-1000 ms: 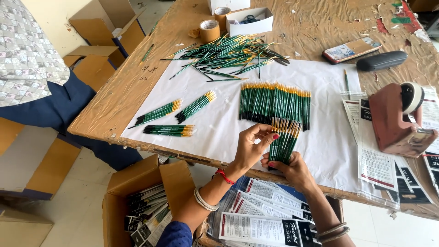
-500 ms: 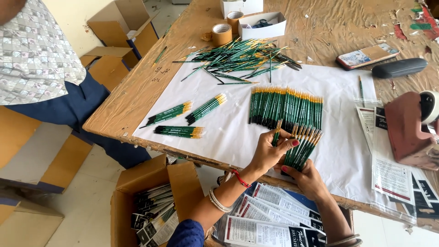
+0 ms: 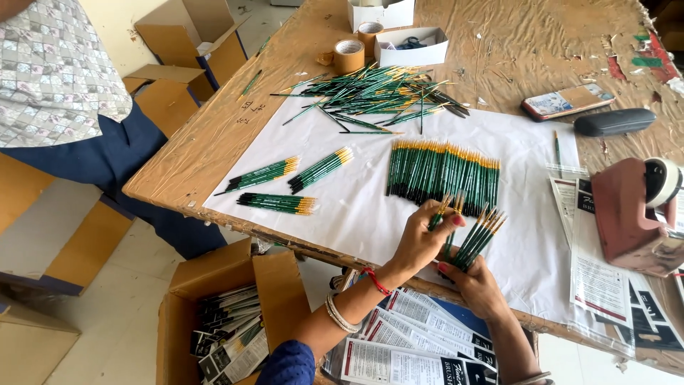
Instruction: Sorting and aligning green paintbrushes on a work table.
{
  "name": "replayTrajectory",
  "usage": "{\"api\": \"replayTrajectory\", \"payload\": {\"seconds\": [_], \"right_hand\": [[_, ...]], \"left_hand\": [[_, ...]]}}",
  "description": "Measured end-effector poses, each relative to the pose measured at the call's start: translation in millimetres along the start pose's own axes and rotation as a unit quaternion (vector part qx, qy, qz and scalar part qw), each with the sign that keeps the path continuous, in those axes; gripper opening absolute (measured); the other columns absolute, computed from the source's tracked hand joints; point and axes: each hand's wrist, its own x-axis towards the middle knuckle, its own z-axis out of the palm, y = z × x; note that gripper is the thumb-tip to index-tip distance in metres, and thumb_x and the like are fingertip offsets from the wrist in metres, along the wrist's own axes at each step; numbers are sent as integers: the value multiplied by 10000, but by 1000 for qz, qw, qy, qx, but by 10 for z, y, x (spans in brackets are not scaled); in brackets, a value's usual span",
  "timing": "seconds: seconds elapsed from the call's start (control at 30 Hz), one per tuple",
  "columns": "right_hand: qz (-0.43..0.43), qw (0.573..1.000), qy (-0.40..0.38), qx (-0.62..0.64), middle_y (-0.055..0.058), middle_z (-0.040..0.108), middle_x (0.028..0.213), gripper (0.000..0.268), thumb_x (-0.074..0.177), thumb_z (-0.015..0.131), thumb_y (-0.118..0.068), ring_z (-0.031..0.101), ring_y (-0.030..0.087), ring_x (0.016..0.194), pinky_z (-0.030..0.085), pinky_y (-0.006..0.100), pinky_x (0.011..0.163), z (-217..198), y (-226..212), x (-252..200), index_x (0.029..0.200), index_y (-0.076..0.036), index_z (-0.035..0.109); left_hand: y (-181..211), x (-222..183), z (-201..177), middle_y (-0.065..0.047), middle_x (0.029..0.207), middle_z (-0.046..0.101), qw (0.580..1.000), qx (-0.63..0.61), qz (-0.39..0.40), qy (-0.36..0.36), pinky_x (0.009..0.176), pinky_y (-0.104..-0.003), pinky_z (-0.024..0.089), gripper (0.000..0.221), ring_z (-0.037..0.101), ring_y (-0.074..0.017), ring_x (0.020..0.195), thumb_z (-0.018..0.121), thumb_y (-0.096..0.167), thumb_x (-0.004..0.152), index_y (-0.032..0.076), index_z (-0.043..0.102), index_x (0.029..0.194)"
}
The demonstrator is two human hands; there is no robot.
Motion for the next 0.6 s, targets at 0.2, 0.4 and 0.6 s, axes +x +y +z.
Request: {"api": "replayTrajectory", "payload": {"seconds": [0.2, 0.4, 0.6], "right_hand": [[5, 998, -39, 41, 156, 713, 1282, 427, 929, 539, 54, 673, 221, 1206, 549, 328, 1030, 202, -467, -64, 1355, 68, 571], [17, 999, -16, 37, 198, 714, 1248, 406, 946, 537, 64, 682, 260, 1175, 554, 364, 1005, 128, -292, -37, 1349, 85, 577], [25, 999, -4, 24, 198, 714, 1239, 388, 955, 543, 55, 684, 257, 1158, 562, 360, 1002, 159, -345, -79, 1340, 87, 583]], "left_hand": [[134, 71, -89, 33, 753, 674, 929, -326, -167, 52, 405, -245, 352, 401, 522, -93, 467, 626, 482, 984, 99, 595, 872], [261, 118, -13, 114, 667, 479, 985, -144, -83, -39, 593, -210, 345, 292, 407, -2, 642, 719, 338, 997, 61, 753, 1081], [175, 84, -14, 112, 643, 507, 988, -123, -83, -38, 560, -211, 322, 176, 394, -7, 600, 776, 213, 951, 50, 773, 1016]]}}
